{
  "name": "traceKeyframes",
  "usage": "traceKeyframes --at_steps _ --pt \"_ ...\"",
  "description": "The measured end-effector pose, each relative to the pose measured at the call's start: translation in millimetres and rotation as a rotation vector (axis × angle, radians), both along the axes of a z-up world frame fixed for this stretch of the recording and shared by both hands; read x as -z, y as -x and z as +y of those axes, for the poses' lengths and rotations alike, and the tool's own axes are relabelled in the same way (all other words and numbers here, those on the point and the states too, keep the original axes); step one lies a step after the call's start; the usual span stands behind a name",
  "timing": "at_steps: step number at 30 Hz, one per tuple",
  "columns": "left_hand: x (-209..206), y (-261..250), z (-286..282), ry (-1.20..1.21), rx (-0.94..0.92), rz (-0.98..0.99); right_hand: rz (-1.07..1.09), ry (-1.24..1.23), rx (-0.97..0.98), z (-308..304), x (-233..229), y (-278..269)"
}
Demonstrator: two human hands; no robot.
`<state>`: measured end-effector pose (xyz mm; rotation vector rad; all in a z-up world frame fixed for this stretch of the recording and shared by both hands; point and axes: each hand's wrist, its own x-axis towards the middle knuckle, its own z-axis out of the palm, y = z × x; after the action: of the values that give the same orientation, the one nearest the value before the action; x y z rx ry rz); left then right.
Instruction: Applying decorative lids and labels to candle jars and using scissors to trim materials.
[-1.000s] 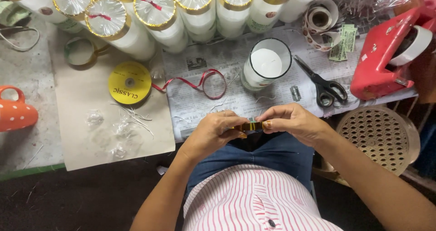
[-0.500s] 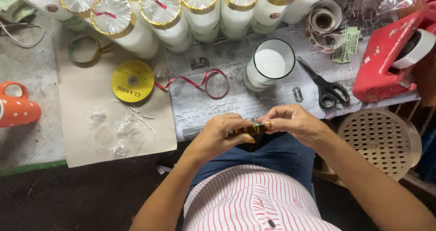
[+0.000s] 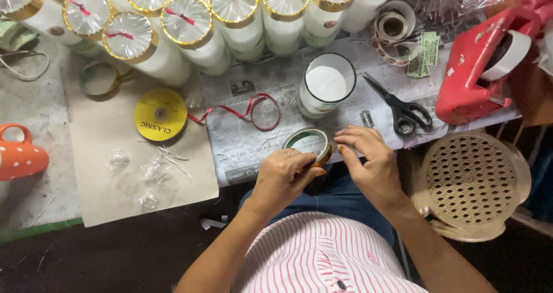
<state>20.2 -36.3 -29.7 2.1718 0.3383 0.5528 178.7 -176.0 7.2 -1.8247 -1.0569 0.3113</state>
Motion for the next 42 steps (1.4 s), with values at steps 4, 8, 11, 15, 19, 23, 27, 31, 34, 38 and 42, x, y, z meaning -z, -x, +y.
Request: traceKeyframes --at_steps 4,8,11,15,19,23,27,31,34,38,42 --pt "4.0 -4.5 -5.8 -0.149 -0.038 -0.039 -0.178 -0.029 -0.017 2.8 3.4 3.7" --pt "0.2 -6.6 -5.0 -0.190 -0.049 -0.051 -0.218 -0.038 0.000 6.1 4.9 4.7" --pt "-3.7 -8.3 -5.0 -0.239 -0.050 -0.059 -0.262 -0.039 0.006 7.7 8.2 3.6" --pt "-6.2 -9.5 -5.8 -0.255 -0.050 -0.029 -0.334 -0.051 0.023 11.3 11.3 4.8" --pt "-7.7 -8.5 -3.8 -0.253 -0.059 0.012 -0.376 -0.064 0.021 12.8 12.6 8.8" --pt "-16.9 -7.1 2.0 -0.228 -0.062 0.051 -0.299 -0.071 -0.030 10.4 8.6 3.3" --pt "-35.7 -7.0 4.6 -0.106 -0.022 0.136 0.211 -0.011 -0.141 4.0 16.9 -14.7" --pt "-53.9 -5.5 2.5 -0.026 0.024 0.156 0.486 0.000 -0.210 -0.8 30.4 -23.8" --pt "-69.9 -4.4 -1.3 0.054 0.079 0.120 0.501 -0.008 -0.211 0.0 25.6 -32.3" --pt "-71.4 -9.6 0.8 -0.050 0.119 -0.035 0.256 -0.051 -0.155 7.8 10.1 -36.2" --pt "-58.1 -14.0 29.7 -0.438 0.012 -0.105 -0.129 -0.162 0.004 17.0 -6.0 -41.7"
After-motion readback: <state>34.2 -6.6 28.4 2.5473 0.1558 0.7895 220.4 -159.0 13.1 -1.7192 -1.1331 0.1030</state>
